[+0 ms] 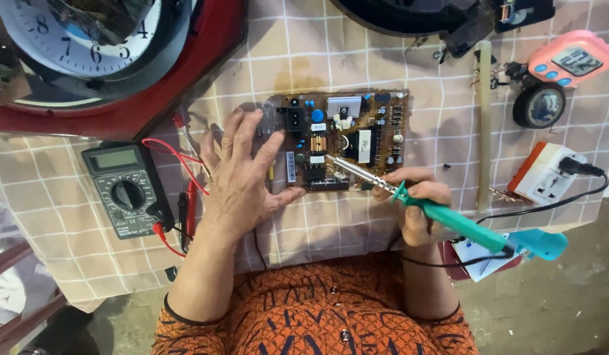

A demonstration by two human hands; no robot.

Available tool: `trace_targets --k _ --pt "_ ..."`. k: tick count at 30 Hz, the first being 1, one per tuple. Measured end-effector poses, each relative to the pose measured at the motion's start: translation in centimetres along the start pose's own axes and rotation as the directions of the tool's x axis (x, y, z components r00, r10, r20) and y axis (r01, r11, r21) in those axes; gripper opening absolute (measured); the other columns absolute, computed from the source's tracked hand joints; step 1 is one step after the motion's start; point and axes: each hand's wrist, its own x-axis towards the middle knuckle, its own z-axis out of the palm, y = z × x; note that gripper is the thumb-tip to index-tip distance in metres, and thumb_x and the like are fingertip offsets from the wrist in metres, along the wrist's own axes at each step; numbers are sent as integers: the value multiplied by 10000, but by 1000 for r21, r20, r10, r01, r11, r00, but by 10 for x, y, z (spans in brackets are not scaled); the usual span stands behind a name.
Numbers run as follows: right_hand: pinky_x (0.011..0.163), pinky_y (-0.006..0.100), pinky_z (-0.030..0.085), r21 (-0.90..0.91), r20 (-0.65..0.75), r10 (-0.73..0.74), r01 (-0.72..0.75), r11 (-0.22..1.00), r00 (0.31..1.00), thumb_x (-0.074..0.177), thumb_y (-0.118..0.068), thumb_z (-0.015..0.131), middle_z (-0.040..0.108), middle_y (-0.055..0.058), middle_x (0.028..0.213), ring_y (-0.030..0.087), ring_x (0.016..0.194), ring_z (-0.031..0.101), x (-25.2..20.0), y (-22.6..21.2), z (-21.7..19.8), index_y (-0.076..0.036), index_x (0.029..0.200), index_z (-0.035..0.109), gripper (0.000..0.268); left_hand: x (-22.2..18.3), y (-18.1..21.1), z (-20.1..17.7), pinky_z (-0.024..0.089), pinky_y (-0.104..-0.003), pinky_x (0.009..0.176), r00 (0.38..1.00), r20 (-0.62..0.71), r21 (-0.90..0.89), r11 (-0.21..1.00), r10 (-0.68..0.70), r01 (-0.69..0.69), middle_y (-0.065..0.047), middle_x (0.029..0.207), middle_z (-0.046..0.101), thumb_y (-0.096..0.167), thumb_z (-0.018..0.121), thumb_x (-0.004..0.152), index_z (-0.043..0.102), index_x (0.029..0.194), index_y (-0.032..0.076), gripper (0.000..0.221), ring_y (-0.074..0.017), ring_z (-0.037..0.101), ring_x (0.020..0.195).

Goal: Using a soldering iron to repair or assemble components on a circuit board while testing connections with a multimeter.

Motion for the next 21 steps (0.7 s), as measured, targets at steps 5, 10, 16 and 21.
trace_targets --k 5,10,16,21 --pt "593 264 572 -64 5 38 -38 997 999 910 -197 423 476 190 948 231 684 575 4 -5 0 -103 943 384 107 1 0 0 173 -561 968 1000 6 17 1000 7 -8 -133 1336 312 562 768 502 505 1169 155 825 -314 251 1267" --pt "612 270 576 -129 5 3 -2 992 1000 898 -196 440 478 187 923 230 712 583 3 -6 1 -101 893 390 107 1 0 1 150 -556 979 1000 19 11 1000 9 -9 -138 1338 300 569 766 514 497 1179 148 832 -315 239 1269" --pt "686 286 590 -52 6 72 -72 996 997 882 -210 483 450 167 964 228 878 561 -1 -1 -5 -96 872 405 139 0 -5 8 157 -517 990 998 -60 -78 997 13 -18 -128 1290 372 555 641 705 495 1192 125 666 -320 304 1235" --pt "699 298 471 -71 -22 -32 31 997 999 811 -171 522 498 266 910 333 867 565 -5 6 -11 -22 805 419 181 -5 -9 18 342 -359 773 939 -340 -8 999 -51 52 -23 957 568 227 682 648 578 1104 140 475 -212 539 929"
